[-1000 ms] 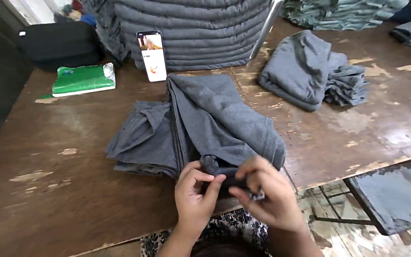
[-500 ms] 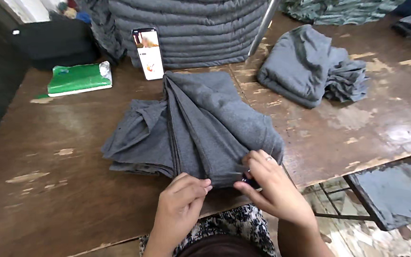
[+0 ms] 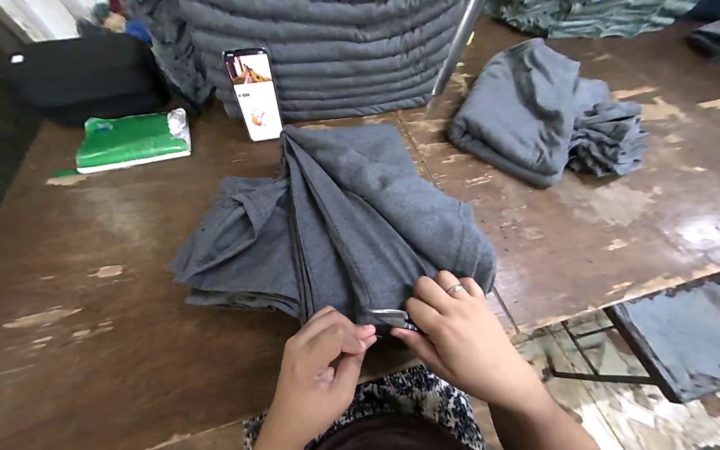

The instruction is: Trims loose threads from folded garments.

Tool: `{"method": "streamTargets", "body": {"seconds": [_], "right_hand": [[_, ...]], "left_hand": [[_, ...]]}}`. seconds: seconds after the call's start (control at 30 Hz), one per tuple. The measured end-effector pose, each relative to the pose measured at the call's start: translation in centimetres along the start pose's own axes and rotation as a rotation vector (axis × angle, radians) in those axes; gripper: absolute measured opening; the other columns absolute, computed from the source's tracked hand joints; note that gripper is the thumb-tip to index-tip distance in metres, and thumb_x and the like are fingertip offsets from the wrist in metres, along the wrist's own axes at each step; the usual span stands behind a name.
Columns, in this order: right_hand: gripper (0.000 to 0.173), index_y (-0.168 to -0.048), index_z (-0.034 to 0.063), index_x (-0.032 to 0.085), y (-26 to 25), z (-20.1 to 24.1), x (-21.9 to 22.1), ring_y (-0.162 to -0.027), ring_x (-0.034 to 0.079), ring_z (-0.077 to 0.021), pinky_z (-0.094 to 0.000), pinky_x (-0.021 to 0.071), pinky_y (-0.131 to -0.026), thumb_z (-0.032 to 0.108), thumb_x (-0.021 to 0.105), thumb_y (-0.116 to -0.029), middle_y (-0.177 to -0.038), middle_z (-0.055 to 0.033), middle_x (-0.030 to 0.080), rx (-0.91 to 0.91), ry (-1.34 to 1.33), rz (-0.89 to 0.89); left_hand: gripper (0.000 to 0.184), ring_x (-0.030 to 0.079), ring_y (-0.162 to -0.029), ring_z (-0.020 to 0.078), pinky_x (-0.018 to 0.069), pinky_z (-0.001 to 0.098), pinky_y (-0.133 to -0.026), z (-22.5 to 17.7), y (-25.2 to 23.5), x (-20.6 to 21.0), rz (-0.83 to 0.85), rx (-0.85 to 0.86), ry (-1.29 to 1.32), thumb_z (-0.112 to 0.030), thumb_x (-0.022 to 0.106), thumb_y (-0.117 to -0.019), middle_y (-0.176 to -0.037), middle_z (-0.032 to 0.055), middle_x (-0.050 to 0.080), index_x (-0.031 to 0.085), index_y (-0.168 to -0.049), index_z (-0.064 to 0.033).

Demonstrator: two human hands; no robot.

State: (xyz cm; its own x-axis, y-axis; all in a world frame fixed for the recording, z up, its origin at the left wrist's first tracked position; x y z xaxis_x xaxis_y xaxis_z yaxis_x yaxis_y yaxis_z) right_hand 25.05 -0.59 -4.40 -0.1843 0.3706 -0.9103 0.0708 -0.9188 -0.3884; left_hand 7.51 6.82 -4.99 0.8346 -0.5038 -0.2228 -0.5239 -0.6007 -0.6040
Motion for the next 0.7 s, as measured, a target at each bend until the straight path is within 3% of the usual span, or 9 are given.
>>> {"method": "streamTargets", "body": {"seconds": [0.17,0.23,0.3,0.37,0.47,0.53,0.6,0.67,0.7], "right_hand": [[0.055,-0.077,0.0127,0.06,-0.1,-0.5,-0.2,-0.083,0.057,-0.0291,-0.0445,0.0417,-0.068,0.053,0.037,-0.1058,-0.083,-0.0069,0.058,0.04,-0.08,0.042],[0.056,-0.079,0.012,0.058,-0.1,-1.0,-0.6,-0.084,0.056,-0.0281,-0.0441,0.0416,-0.071,0.058,0.039,-0.105,-0.084,-0.0076,0.057,0.053,-0.191,0.016],[0.048,-0.085,0.012,0.06,-0.3,-0.9,-1.2,-0.096,0.056,-0.0271,-0.0444,0.0431,-0.081,0.056,0.051,-0.102,-0.099,-0.0089,0.062,0.068,-0.268,-0.087],[0.036,-0.09,0.0134,0.061,-0.8,0.0,-1.4,-0.108,0.058,-0.0255,-0.0459,0.041,-0.094,0.048,0.066,-0.096,-0.117,-0.0088,0.067,0.049,-0.285,-0.184],[0.009,-0.095,0.0141,0.065,-2.1,0.9,-1.5,-0.096,0.062,-0.0159,-0.0426,0.0386,-0.092,0.023,0.065,-0.095,-0.098,-0.0007,0.073,-0.046,-0.353,-0.239],[0.009,-0.096,0.0111,0.071,-2.4,-1.5,-2.8,-0.084,0.064,-0.0094,-0.0389,0.0468,-0.088,0.017,0.064,-0.0944,-0.089,0.0005,0.072,0.006,-0.371,-0.309],[0.015,-0.098,0.0039,0.068,-1.9,-5.7,-5.4,-0.076,0.063,-0.0115,-0.0336,0.0538,-0.072,0.018,0.064,-0.096,-0.087,-0.0066,0.069,0.142,-0.257,-0.497],[0.023,-0.099,-0.0055,0.062,-1.0,-8.5,-7.5,-0.069,0.058,-0.0148,-0.0304,0.0488,-0.061,0.017,0.065,-0.0988,-0.084,-0.0147,0.063,0.266,-0.145,-0.656],[0.023,-0.097,-0.0048,0.06,-0.7,-8.5,-8.0,-0.068,0.055,-0.011,-0.0258,0.0465,-0.06,0.017,0.065,-0.0991,-0.084,-0.0124,0.061,0.285,-0.145,-0.695]], "left_hand": [[0.01,0.066,-0.085,0.0048,0.0547,0.0186,-0.078,-0.9,0.2,-1.0,0.184,0.025,0.249,-0.013,0.068,-0.0979,-0.088,-0.0011,0.069,0.061,-0.092,-0.0097],[0.026,0.064,-0.075,0.0025,0.053,0.0169,-0.07,-1.3,0.5,-1.7,0.341,0.005,0.383,-0.034,0.067,-0.1002,-0.079,-0.0018,0.067,0.068,-0.094,-0.0089],[0.041,0.064,-0.08,0.0018,0.0522,0.0176,-0.075,-1.5,0.5,-2.3,0.354,0.002,0.348,-0.053,0.067,-0.0954,-0.082,-0.0045,0.069,0.071,-0.1,-0.0121],[0.043,0.063,-0.09,0.0018,0.0498,0.0197,-0.083,-1.6,0.1,-2.6,0.2,0.008,0.119,-0.059,0.068,-0.0914,-0.089,-0.0085,0.071,0.071,-0.101,-0.0166],[0.041,0.063,-0.103,0.007,0.0498,0.025,-0.093,-0.9,-0.5,-2.2,0.044,-0.01,-0.297,-0.055,0.071,-0.0912,-0.099,-0.0044,0.071,0.072,-0.106,-0.0163],[0.034,0.061,-0.11,0.0128,0.0467,0.0289,-0.099,-0.1,-0.4,-1.9,0.07,-0.047,-0.477,-0.045,0.073,-0.0926,-0.108,-0.001,0.072,0.074,-0.111,-0.0159],[0.02,0.061,-0.113,0.0139,0.0443,0.0268,-0.103,0.3,0.1,-2.0,0.085,-0.063,-0.504,-0.027,0.071,-0.0943,-0.108,0.0,0.073,0.075,-0.108,-0.0136],[0.014,0.062,-0.112,0.012,0.0445,0.0241,-0.105,0.3,0.5,-2.5,0.038,-0.057,-0.449,-0.013,0.064,-0.0934,-0.104,-0.0001,0.073,0.074,-0.102,-0.0109],[0.015,0.063,-0.11,0.011,0.0461,0.0229,-0.103,0.3,0.6,-2.7,-0.004,-0.052,-0.42,-0.009,0.061,-0.092,-0.102,0.0002,0.073,0.074,-0.099,-0.0096]]}}
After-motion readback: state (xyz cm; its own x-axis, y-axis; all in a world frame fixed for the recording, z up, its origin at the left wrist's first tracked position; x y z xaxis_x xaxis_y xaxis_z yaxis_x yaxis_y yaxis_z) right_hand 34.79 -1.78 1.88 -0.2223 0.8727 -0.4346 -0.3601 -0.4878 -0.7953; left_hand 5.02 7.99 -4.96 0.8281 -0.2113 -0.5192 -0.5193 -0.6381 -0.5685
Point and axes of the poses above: each hand's wrist, its own y-axis away from the middle knuckle, its own x-axis out of the palm, z = x × y, the point moved 5 cm from there along -y, towards the middle knuckle
